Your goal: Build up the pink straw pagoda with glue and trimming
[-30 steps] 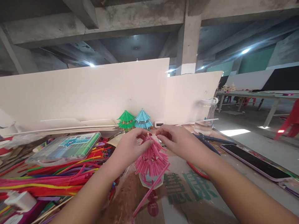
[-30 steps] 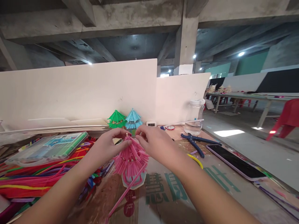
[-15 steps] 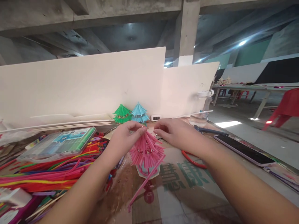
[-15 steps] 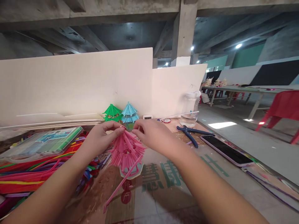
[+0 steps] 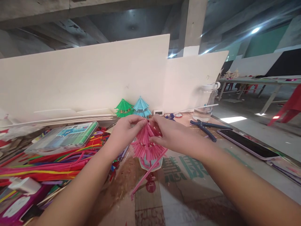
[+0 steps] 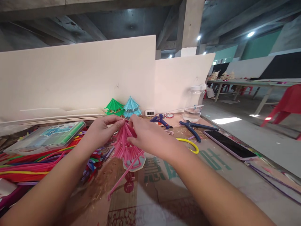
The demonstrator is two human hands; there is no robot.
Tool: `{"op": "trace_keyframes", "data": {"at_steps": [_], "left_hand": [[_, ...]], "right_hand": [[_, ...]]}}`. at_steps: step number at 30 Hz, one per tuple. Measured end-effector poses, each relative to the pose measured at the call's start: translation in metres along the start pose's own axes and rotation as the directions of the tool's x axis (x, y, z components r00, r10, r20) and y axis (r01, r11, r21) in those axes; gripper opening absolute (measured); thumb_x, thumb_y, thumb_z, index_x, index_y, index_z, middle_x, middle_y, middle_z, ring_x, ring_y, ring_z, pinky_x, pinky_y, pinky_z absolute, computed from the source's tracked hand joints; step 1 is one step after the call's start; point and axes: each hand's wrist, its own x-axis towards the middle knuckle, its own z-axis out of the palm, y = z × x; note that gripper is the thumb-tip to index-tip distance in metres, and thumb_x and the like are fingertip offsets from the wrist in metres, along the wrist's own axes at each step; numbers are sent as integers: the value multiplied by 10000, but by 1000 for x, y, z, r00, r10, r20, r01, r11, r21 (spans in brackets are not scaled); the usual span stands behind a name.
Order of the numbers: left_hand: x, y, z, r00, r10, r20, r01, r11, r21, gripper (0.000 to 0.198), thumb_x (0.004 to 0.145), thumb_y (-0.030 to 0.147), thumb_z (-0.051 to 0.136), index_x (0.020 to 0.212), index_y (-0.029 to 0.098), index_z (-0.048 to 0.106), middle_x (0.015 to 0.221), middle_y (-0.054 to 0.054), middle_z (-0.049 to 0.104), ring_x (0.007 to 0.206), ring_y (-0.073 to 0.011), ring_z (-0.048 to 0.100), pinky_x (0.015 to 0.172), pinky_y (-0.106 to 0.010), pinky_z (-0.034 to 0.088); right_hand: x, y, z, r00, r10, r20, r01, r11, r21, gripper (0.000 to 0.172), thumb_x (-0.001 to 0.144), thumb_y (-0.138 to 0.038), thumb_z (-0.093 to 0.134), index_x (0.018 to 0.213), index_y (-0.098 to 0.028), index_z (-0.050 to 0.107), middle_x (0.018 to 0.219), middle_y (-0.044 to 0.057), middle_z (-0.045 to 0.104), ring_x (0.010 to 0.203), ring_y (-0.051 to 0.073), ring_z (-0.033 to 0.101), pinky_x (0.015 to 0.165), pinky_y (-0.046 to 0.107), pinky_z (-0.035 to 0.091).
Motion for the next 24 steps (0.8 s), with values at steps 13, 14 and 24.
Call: {"op": "trace_keyframes", "data": {"at_steps": [13,14,24], "left_hand": [[0,2,0,1000,13,-24,-12,998,70,301,850,410,517,821,179,707,804,-9,723,789,-199,639,717,-271,449],[0,2,0,1000,13,-21,-11,997,70,301,849,411,518,823,179,708,799,-7,722,777,-196,637,709,-270,448],[1,2,2,999,32,-21,-31,997,70,261,851,367,523,809,170,689,829,-22,715,820,-196,631,729,-272,437]], "right_hand": [[-3,-15,-2,1000,7,-16,-9,991,-133,166,822,-216,555,945,-185,449,866,37,596,712,169,539,533,259,255],[-3,-13,-2,1000,-8,-15,6,993,-114,160,818,-220,559,929,-190,447,865,32,594,708,165,539,538,259,261],[2,-8,4,998,-19,-59,14,996,-86,237,803,-224,587,994,-175,456,898,40,597,750,171,550,555,250,278]]}}
